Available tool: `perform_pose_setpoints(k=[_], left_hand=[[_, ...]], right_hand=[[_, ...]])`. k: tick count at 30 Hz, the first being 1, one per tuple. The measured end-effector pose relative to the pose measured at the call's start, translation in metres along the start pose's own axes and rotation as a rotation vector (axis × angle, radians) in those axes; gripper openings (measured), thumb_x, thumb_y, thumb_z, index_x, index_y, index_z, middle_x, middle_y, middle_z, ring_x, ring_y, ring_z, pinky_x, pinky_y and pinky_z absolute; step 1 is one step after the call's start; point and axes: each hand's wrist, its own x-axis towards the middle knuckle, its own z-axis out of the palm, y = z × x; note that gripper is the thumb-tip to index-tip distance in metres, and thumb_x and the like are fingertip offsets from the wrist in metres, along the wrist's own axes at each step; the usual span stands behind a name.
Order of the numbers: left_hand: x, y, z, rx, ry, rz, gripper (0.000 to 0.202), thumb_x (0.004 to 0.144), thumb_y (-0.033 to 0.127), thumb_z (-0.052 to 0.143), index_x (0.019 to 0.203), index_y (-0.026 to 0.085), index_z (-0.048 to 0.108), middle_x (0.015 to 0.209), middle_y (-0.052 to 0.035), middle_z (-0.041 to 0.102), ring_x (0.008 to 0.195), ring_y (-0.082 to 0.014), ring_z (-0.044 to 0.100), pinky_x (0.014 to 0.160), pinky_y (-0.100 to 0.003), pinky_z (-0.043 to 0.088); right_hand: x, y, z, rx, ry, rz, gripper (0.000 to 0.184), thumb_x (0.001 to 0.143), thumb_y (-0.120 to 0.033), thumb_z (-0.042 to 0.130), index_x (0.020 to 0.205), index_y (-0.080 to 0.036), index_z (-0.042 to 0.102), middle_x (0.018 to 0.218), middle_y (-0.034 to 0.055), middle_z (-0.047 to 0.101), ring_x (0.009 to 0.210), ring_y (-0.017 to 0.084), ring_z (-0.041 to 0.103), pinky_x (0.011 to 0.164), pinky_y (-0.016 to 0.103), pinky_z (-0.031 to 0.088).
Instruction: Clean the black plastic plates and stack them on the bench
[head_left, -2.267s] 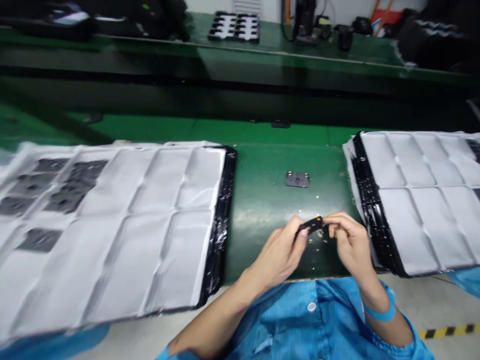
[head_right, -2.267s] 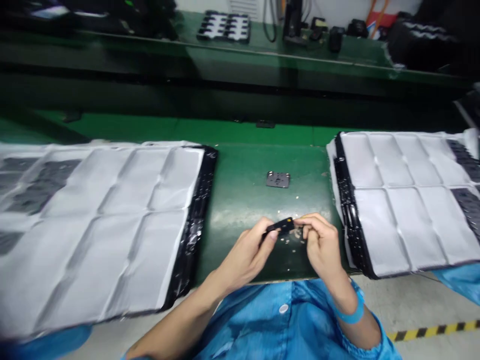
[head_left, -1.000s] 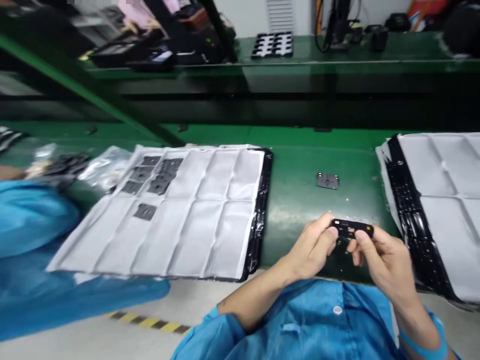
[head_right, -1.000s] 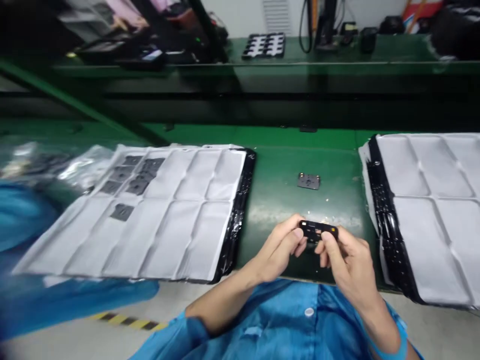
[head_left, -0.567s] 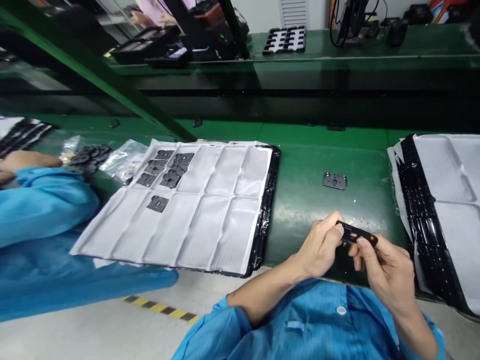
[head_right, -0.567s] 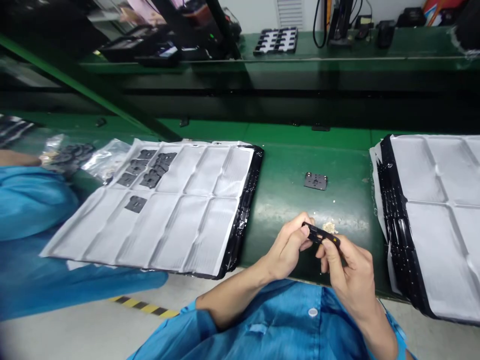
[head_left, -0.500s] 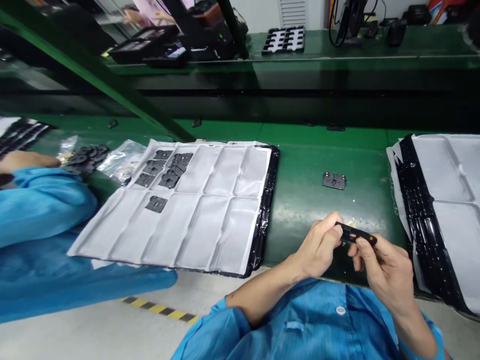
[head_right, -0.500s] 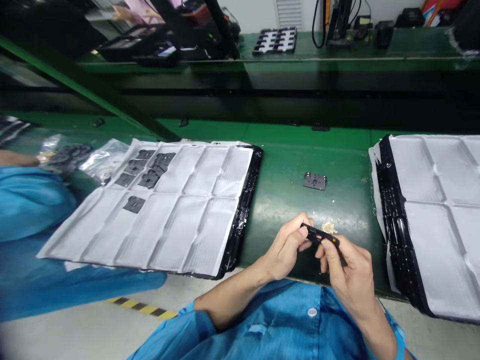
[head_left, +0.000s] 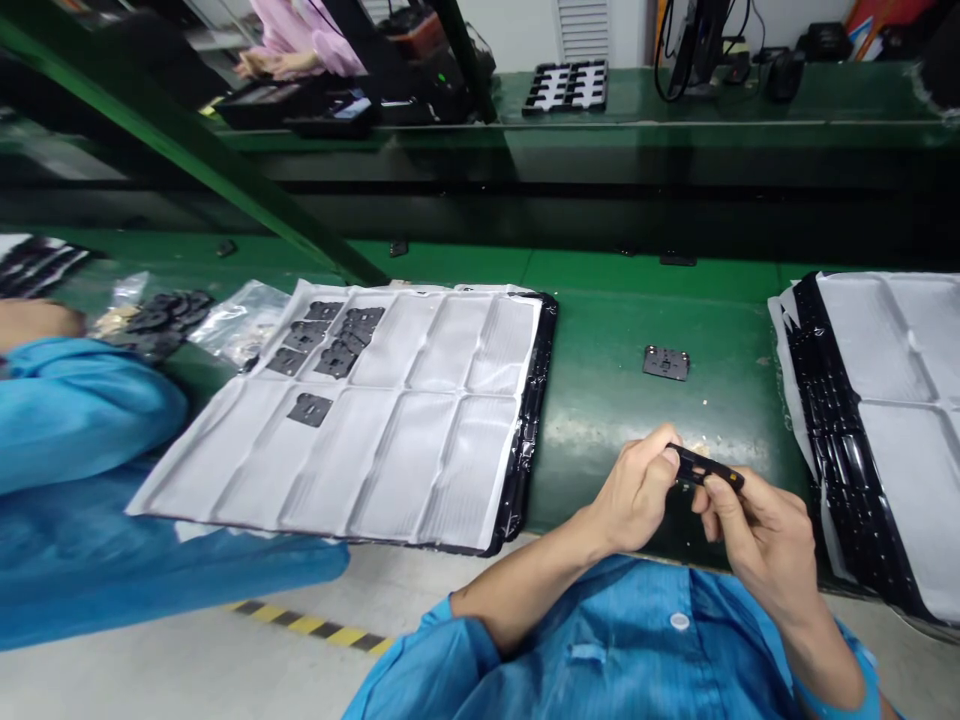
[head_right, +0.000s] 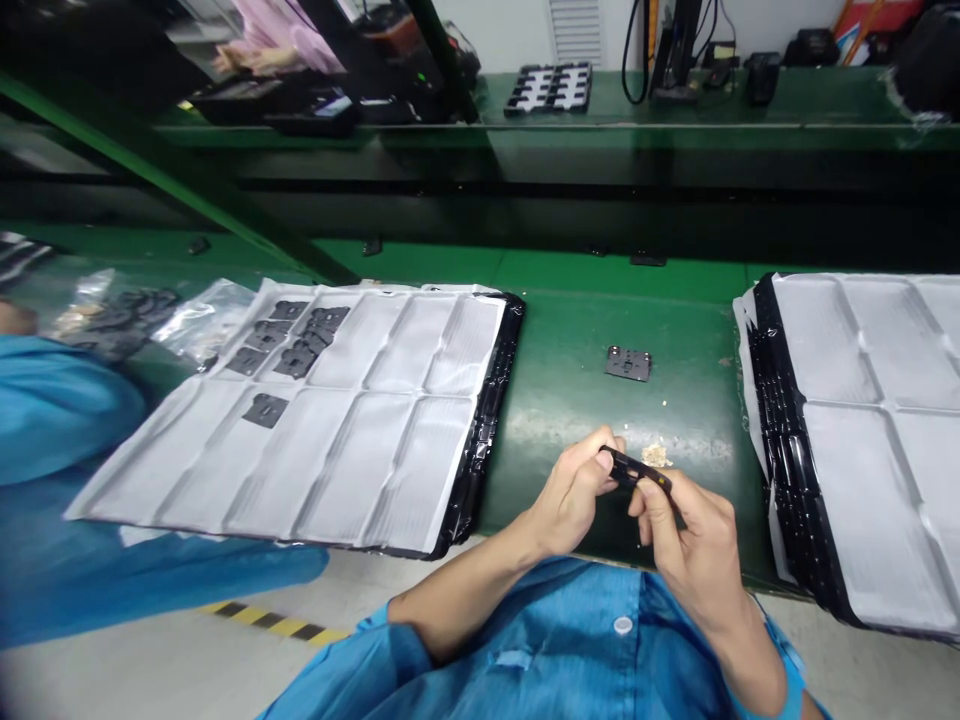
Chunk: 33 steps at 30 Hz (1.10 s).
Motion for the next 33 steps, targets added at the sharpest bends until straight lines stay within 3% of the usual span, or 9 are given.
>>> perform_pose_setpoints(k=[12, 20, 33], left_hand=[[0.0007, 0.0005, 0.0022, 0.061, 0.027, -0.003, 0.027, 0.106, 0.037, 0.033, 0.085, 0.024, 0.041, 0.07, 0.0037, 0.043, 0.064, -0.0159, 0.042, 0.066, -0.031, 0.034], [0.0014, -0.0009, 0.0022, 0.012, -0.005, -0.039, 0.033, 0.107, 0.048, 0.035, 0.085, 0.024, 0.04, 0.073, 0.0027, 0.045, 0.067, -0.0162, 0.042, 0.065, -0.03, 0.035], [0.0033, -0.0043, 0.0027, 0.043, 0.03, 0.005, 0.031, 0.106, 0.042, 0.033, 0.082, 0.024, 0.039, 0.07, 0.0041, 0.042, 0.064, -0.0158, 0.04, 0.067, -0.032, 0.033]], right_hand=[[0.0001, 0.0003, 0.0004, 0.013, 0.018, 0.017, 0.035, 0.111, -0.029, 0.057, 0.078, -0.023, 0.066, 0.053, -0.006, 0.059, 0.04, 0.01, 0.056, 0.048, 0.022, 0.047], [0.0001, 0.0029, -0.0007, 0.001, 0.026, 0.006, 0.035, 0.111, -0.028, 0.058, 0.078, -0.023, 0.067, 0.054, -0.0058, 0.06, 0.041, 0.01, 0.056, 0.048, 0.022, 0.047], [-0.0016, 0.0054, 0.0005, -0.032, 0.018, -0.017, 0.031, 0.111, -0.029, 0.057, 0.082, -0.023, 0.069, 0.058, -0.0041, 0.061, 0.044, 0.012, 0.058, 0.05, 0.025, 0.048]])
